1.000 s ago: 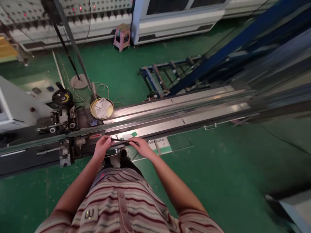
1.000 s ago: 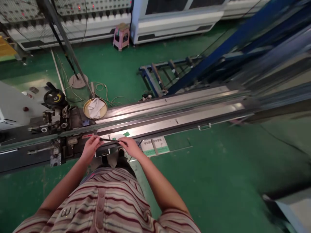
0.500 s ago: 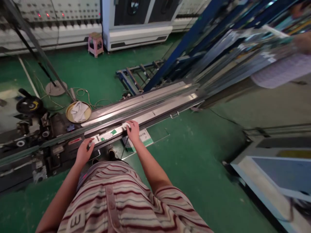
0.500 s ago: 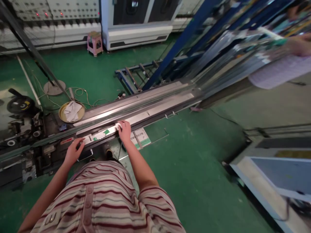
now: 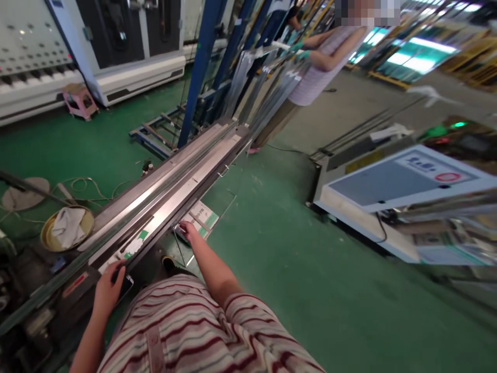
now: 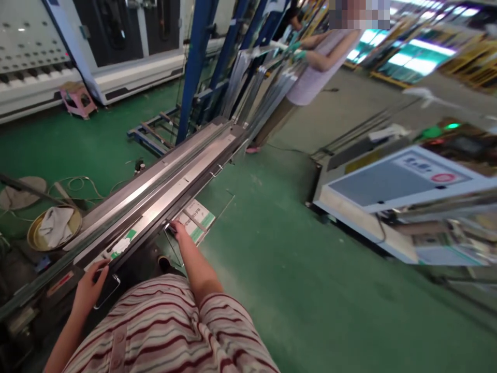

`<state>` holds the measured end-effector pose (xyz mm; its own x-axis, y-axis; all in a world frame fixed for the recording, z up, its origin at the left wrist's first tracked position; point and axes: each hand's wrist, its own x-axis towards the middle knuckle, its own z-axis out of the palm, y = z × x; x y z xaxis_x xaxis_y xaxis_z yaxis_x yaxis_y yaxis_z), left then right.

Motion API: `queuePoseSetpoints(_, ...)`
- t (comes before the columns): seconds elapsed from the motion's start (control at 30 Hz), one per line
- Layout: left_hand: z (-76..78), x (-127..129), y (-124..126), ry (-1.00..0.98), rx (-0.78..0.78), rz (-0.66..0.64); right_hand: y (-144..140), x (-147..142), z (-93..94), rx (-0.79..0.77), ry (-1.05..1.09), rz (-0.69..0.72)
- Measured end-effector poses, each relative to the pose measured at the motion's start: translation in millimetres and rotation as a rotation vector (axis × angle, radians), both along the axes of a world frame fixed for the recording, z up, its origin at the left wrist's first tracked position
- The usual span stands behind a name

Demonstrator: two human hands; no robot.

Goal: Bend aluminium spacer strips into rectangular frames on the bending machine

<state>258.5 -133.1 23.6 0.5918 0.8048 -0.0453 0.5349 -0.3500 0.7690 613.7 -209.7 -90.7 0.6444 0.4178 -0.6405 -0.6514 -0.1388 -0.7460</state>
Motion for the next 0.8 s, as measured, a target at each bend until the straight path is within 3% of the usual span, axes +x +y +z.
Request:
queuePoseSetpoints(0.13,5.6,16,0,0.019,0.011,-0.033,-37,8,10.1,0.000,-0.048,-0.131)
queuePoseSetpoints(0.37,6.2,40,8,0.002,0.000,-0.166,-157,25,51.8,-0.110,-0.302,-0.409)
queuePoseSetpoints(0.5,32.9,72,12,-0.039,-0.001,-0.281,-196,27,74.3,-0.138,-0.489,-0.581)
queuePoseSetpoints(0.63,79.6,131,-11,-0.123,0.041,-0.449,-179,-6,97.1,-0.063,-0.689,-0.748)
queuePoseSetpoints(0.7,102.9,164,-30,-0.201,0.067,-0.524,-154,-37,113.4,0.046,-0.804,-0.606)
queuePoseSetpoints(0.73,112.4,178,-39,-0.254,0.066,-0.542,-141,-53,122.5,0.120,-0.904,-0.445)
queuePoseSetpoints(0.8,124.5,196,-52,-0.397,0.019,-0.494,-118,-79,140.6,0.263,-1.180,0.010)
